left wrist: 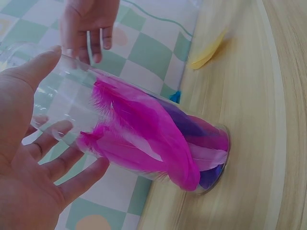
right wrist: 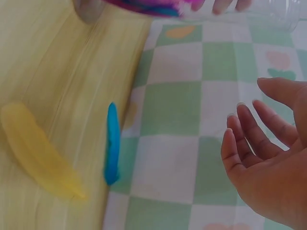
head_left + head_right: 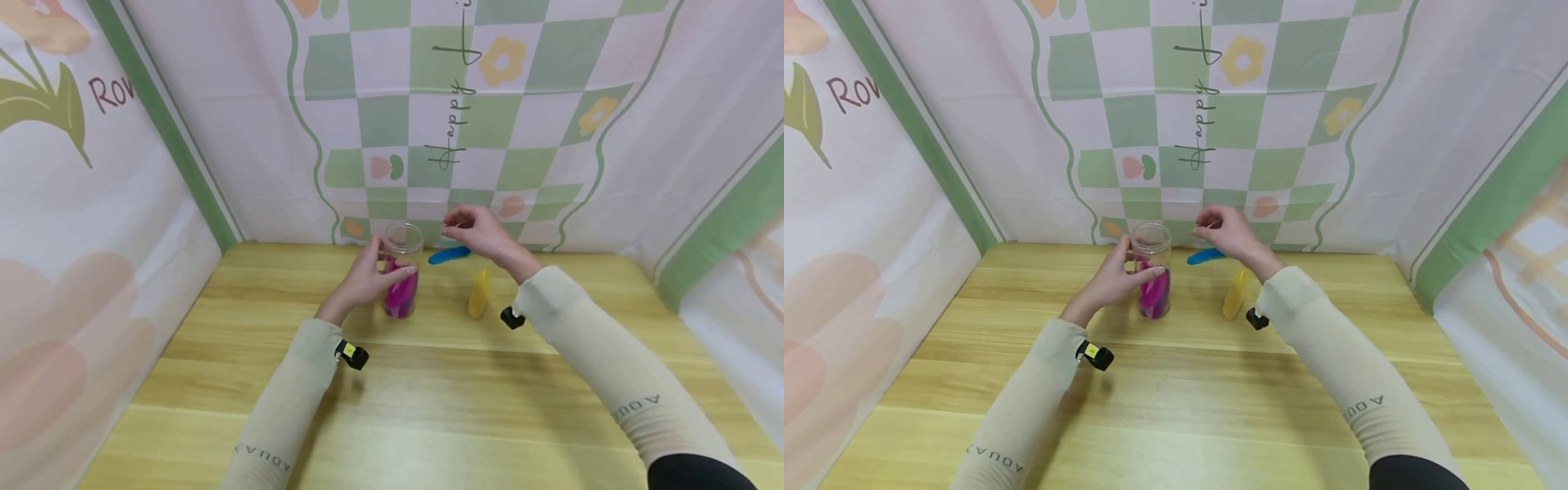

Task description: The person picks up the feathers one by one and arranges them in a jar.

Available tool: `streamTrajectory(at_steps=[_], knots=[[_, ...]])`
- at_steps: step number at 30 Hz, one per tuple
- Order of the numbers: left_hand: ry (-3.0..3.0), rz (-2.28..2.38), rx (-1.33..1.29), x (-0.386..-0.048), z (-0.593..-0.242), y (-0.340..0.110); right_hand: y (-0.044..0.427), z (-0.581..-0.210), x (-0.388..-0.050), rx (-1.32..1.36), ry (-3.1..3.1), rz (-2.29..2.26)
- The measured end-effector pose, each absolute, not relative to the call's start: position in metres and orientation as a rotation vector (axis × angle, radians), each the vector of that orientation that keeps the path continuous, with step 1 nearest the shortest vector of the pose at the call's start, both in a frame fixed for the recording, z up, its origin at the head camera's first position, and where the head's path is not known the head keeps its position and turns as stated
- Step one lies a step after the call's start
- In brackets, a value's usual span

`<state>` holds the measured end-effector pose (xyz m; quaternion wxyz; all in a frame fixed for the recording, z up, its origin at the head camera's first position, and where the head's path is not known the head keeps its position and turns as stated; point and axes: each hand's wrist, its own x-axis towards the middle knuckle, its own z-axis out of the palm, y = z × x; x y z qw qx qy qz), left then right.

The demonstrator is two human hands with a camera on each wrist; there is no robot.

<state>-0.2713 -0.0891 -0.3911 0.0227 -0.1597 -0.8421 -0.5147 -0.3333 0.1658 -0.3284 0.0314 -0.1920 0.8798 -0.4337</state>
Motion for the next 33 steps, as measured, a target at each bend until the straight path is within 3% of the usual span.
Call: streamTrajectory(at_steps=[33], knots=[[-2.619, -1.59, -0.488, -0.271, -0.392, -0.089, 0.241, -0.393, -0.351, -0.405, 2.757, -1.178]])
